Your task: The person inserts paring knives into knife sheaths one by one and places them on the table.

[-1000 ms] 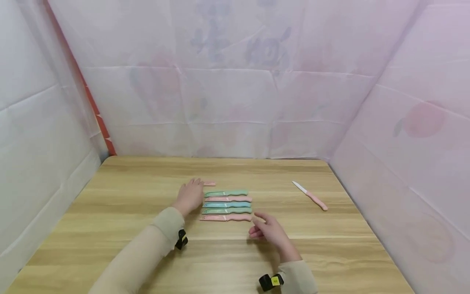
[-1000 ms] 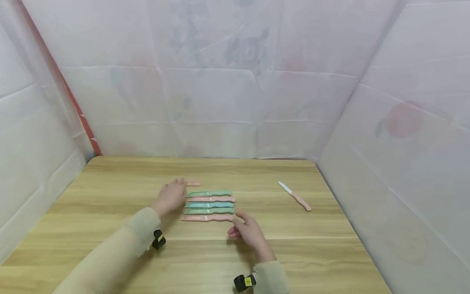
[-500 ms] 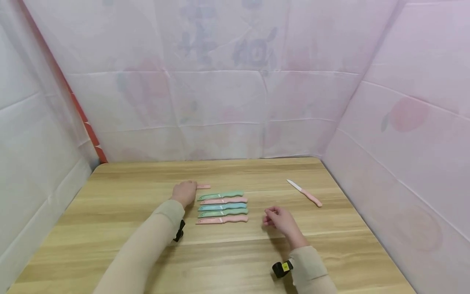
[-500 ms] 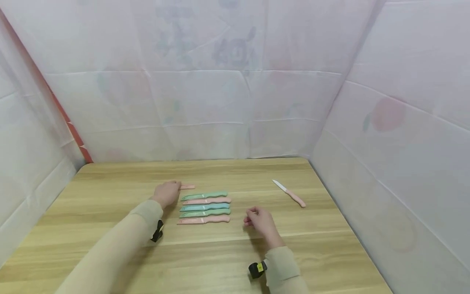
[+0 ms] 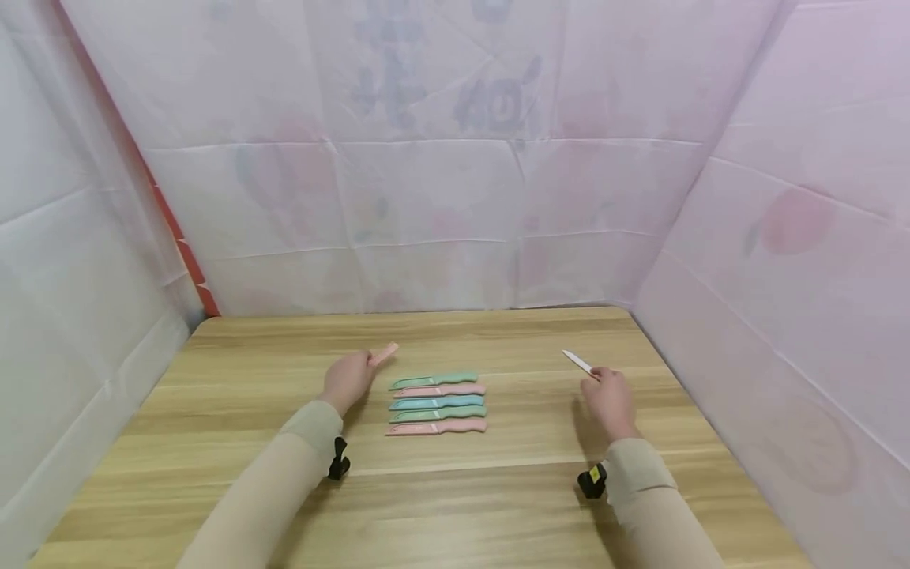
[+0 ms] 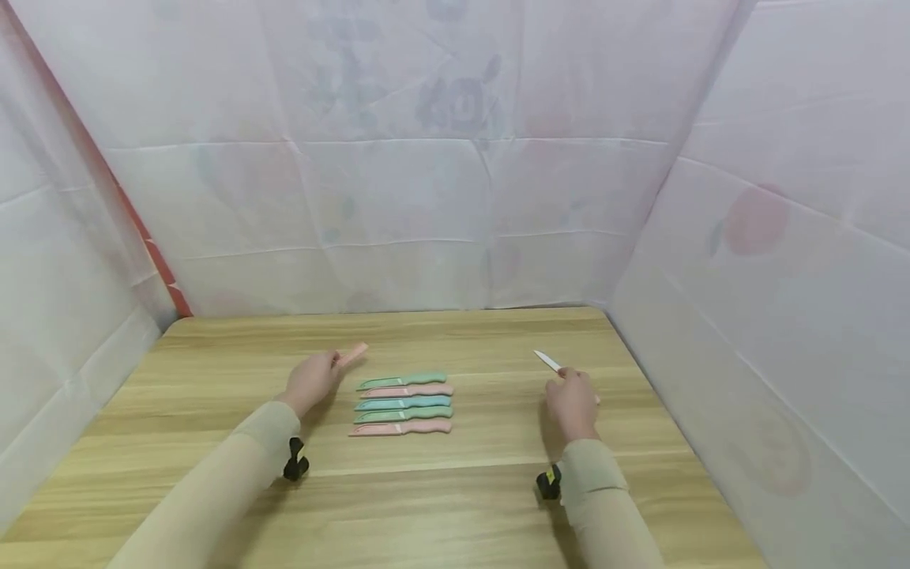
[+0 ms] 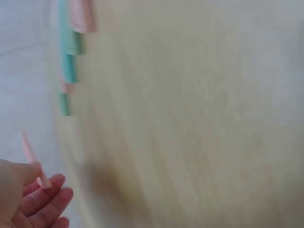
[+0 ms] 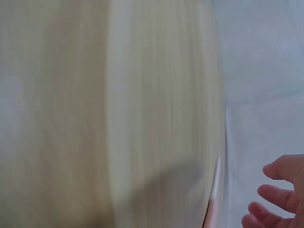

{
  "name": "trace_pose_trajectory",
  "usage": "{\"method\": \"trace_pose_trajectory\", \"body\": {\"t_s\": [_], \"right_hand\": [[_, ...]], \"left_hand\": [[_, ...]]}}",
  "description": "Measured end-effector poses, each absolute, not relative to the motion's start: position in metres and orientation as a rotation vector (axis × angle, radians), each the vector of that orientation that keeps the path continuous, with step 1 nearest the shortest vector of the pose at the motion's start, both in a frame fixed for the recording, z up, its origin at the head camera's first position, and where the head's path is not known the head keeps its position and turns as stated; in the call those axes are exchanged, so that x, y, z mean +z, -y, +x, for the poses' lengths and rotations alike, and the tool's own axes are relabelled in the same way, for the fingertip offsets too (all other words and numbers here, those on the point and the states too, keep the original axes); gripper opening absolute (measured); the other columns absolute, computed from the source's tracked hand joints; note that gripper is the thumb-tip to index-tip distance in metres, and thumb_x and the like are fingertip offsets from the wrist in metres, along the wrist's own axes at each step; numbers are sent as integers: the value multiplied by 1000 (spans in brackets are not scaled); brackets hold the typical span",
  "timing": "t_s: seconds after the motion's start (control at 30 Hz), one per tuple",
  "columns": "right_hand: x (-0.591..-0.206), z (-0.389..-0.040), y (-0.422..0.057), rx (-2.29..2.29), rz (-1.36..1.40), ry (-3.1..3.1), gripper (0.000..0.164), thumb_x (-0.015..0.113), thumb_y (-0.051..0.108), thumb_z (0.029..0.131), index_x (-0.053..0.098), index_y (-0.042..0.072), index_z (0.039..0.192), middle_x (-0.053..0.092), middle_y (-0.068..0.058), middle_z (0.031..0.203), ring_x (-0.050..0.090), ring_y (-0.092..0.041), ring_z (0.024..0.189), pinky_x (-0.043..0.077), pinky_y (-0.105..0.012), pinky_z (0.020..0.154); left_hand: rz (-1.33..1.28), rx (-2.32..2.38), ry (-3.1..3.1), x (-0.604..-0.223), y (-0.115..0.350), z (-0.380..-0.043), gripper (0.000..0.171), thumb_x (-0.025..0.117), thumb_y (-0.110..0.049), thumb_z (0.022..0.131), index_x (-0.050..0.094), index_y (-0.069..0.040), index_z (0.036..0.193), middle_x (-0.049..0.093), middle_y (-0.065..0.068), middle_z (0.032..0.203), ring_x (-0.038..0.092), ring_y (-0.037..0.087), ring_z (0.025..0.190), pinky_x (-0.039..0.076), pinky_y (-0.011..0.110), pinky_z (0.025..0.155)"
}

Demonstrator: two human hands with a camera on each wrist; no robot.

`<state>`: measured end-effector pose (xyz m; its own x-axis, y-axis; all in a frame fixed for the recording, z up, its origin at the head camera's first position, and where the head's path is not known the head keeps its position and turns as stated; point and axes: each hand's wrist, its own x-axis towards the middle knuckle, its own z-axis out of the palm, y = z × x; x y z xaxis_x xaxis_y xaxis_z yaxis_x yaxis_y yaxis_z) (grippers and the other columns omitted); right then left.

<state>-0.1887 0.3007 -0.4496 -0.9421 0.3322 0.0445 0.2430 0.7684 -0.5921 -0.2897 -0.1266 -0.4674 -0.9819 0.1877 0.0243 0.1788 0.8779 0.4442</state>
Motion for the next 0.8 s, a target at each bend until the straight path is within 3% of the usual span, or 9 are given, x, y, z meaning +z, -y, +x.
{"method": "trace_pose_trajectory", "body": {"t_s": [0.2,0.27,0.4,0.5,0.63,0.8], "right_hand": [[-453,-191,-340,767,-516,2954,49,47,17,92,41,-19,124,42,-43,119,45,-54,106,39,-59,87],[-454,-189,-349,708,-511,2983,47,49,15,90,44,-20,121,47,-42,113,49,-52,99,42,-57,82],[-456,-184,-361,600,-478,3012,36,54,15,89,54,-17,105,56,-33,88,53,-40,74,45,-49,65],[-457,-182,-365,556,-460,3017,31,54,17,90,55,-14,93,56,-25,75,51,-33,64,43,-46,57],[-457,-182,-364,539,-442,3048,43,45,30,97,59,-8,85,57,-19,70,52,-30,60,43,-44,53],[-448,-180,-355,596,-408,3074,50,42,39,98,59,-7,86,57,-15,72,51,-27,63,43,-41,56]], "left_hand": [[119,1377,-2812,-455,134,-261,30,51,-19,97,59,1,119,63,15,92,54,24,72,45,34,59],[67,1587,-2686,-451,134,-247,30,53,-17,96,58,2,120,62,18,93,56,25,74,44,31,58],[-47,1925,-2438,-442,131,-220,31,57,-13,94,59,4,119,62,21,101,62,24,87,52,30,73],[-125,2116,-2247,-437,128,-203,30,58,-11,93,58,6,118,62,17,99,62,18,85,52,27,78],[-202,2290,-2011,-433,124,-183,32,56,-9,94,55,9,121,62,7,94,59,12,83,51,23,77],[-218,2400,-1879,-432,118,-167,38,51,-15,97,51,7,127,55,3,92,53,10,81,47,19,69]]}}
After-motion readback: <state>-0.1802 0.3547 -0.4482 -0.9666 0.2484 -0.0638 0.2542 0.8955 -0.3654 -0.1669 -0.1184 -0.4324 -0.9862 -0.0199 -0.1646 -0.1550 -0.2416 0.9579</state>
